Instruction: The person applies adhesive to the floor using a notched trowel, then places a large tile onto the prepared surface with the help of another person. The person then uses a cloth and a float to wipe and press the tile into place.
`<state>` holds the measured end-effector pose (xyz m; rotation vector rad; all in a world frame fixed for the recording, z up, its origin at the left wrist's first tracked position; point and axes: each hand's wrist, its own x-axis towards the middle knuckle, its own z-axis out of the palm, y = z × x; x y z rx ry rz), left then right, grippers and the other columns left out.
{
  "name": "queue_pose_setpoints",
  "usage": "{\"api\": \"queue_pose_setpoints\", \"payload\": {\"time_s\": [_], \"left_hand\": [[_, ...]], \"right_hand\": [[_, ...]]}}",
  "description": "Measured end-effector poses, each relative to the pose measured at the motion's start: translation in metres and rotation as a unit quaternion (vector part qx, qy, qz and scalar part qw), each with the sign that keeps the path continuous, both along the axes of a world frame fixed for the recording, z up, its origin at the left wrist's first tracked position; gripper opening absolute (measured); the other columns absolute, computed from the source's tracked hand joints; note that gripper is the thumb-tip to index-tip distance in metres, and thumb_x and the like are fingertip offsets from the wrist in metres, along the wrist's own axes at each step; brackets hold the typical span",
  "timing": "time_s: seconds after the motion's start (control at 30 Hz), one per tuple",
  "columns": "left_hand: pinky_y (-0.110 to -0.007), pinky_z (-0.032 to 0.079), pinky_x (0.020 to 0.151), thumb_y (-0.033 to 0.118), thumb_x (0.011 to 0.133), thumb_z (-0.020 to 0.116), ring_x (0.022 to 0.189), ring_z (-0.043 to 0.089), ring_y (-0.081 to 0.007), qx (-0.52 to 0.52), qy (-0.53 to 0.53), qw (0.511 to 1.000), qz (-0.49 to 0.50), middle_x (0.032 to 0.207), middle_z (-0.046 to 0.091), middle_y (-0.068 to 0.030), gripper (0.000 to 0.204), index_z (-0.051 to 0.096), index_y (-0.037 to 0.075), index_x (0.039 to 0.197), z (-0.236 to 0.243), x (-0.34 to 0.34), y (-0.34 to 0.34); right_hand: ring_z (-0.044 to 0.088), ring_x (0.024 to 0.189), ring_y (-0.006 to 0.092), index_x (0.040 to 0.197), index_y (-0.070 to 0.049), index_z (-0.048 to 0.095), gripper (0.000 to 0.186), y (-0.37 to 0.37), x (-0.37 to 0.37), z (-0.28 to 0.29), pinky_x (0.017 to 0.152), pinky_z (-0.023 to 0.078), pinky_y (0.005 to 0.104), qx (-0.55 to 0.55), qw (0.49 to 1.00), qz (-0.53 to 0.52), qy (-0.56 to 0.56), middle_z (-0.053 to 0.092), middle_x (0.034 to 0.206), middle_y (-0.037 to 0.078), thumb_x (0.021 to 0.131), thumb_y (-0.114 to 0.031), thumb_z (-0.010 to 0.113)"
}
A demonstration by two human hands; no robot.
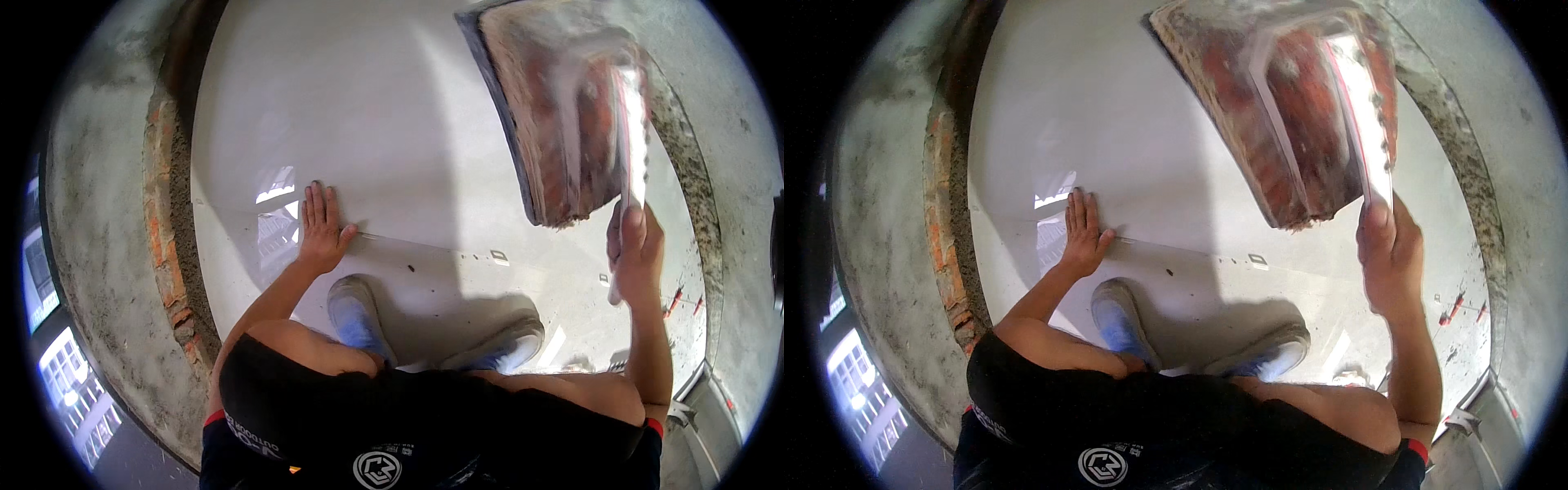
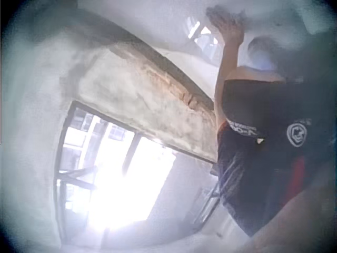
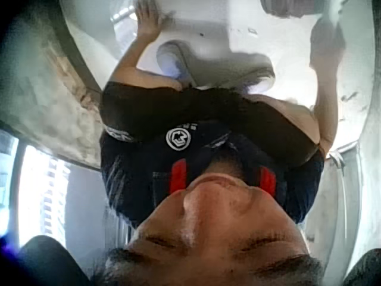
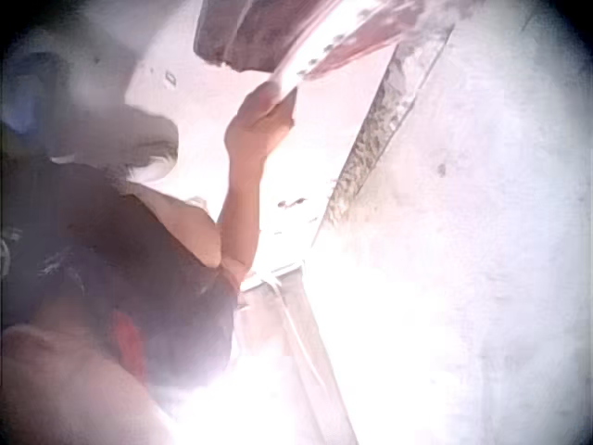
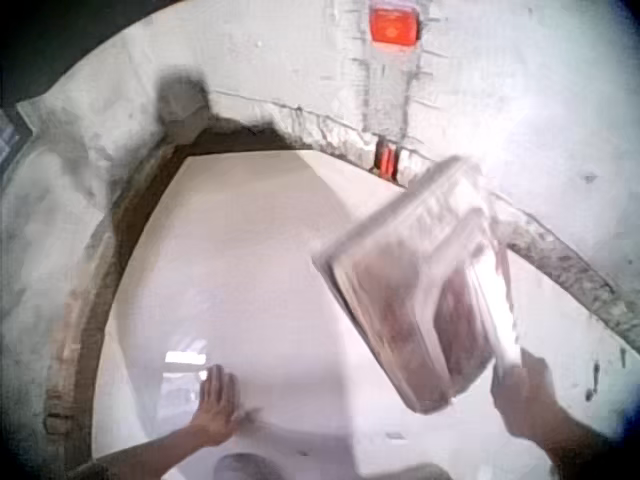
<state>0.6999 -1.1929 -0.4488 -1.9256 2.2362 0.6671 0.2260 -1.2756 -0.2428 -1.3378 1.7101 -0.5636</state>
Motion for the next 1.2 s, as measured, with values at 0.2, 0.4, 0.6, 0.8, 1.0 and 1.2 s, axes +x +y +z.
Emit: {"api": "queue_pose_setpoints", "payload": {"time_s": [0.2, 0.4, 0.6, 0.8, 1.0, 1.2], "left_hand": [[-0.056, 0.01, 0.117, 0.043, 0.098, 0.046, 0.147, 0.009, -0.0439, -0.135, -0.013, 0.985, 0.109, 0.157, 0.012, -0.0295, 0.077, 0.015, -0.004, 0.151, -0.014, 0.045, -0.046], [-0.055, 0.009, 0.117, 0.049, 0.093, 0.05, 0.147, 0.011, -0.0432, -0.195, -0.052, 0.968, 0.152, 0.157, 0.014, -0.0287, 0.084, 0.02, -0.006, 0.149, -0.016, 0.055, -0.052], [-0.053, 0.008, 0.118, 0.049, 0.093, 0.051, 0.148, 0.009, -0.0409, -0.173, -0.019, 0.97, 0.171, 0.158, 0.013, -0.0262, 0.085, 0.019, -0.005, 0.15, -0.001, 0.058, -0.05], [-0.051, 0.009, 0.119, 0.05, 0.092, 0.05, 0.148, 0.011, -0.0393, -0.175, -0.011, 0.965, 0.194, 0.158, 0.015, -0.0258, 0.083, 0.023, -0.005, 0.149, 0.01, 0.066, -0.048], [-0.051, 0.012, 0.118, 0.048, 0.092, 0.052, 0.147, 0.015, -0.0403, -0.19, 0.054, 0.959, 0.205, 0.156, 0.019, -0.0265, 0.081, 0.027, -0.004, 0.148, 0.007, 0.055, -0.054], [-0.05, 0.01, 0.119, 0.052, 0.092, 0.049, 0.148, 0.014, -0.037, -0.192, 0.056, 0.951, 0.236, 0.158, 0.017, -0.0233, 0.083, 0.025, -0.002, 0.15, -0.001, 0.07, -0.039]], "right_hand": [[0.06, 0.09, 0.0515, 0.108, 0.005, 0.061, 0.048, 0.03, -0.046, -0.124, 0.077, 0.049, 0.0467, 0.107, 0.958, 0.112, 0.241, 0.064, 0.09, 0.031, 0.101, -0.04, 0.044], [0.062, 0.066, 0.0332, 0.09, 0.002, 0.063, 0.058, 0.045, -0.099, -0.147, 0.065, 0.05, 0.0433, 0.014, 0.939, 0.143, 0.314, 0.063, 0.072, 0.021, 0.1, -0.051, 0.043], [0.044, 0.039, 0.0111, 0.073, -0.011, 0.05, 0.056, -0.066, 0.057, -0.016, 0.036, 0.036, 0.0293, 0.213, 0.977, -0.022, -0.019, 0.045, 0.052, -0.001, 0.097, -0.06, 0.044], [0.038, 0.039, 0.0073, 0.083, -0.007, 0.05, 0.051, -0.152, 0.182, 0.044, 0.035, 0.03, 0.0229, -0.078, 0.984, 0.066, -0.149, 0.044, 0.056, 0.0, 0.102, -0.052, 0.037], [0.06, 0.07, 0.0414, 0.091, 0.006, 0.059, 0.051, -0.108, 0.156, -0.139, 0.068, 0.046, 0.047, -0.086, 0.941, 0.276, 0.175, 0.062, 0.079, 0.027, 0.102, -0.041, 0.042], [0.063, 0.063, 0.0383, 0.078, 0.007, 0.055, 0.067, -0.079, 0.141, -0.155, 0.06, 0.048, 0.049, 0.096, 0.929, 0.275, 0.23, 0.058, 0.065, 0.026, 0.101, -0.053, 0.037]]}}
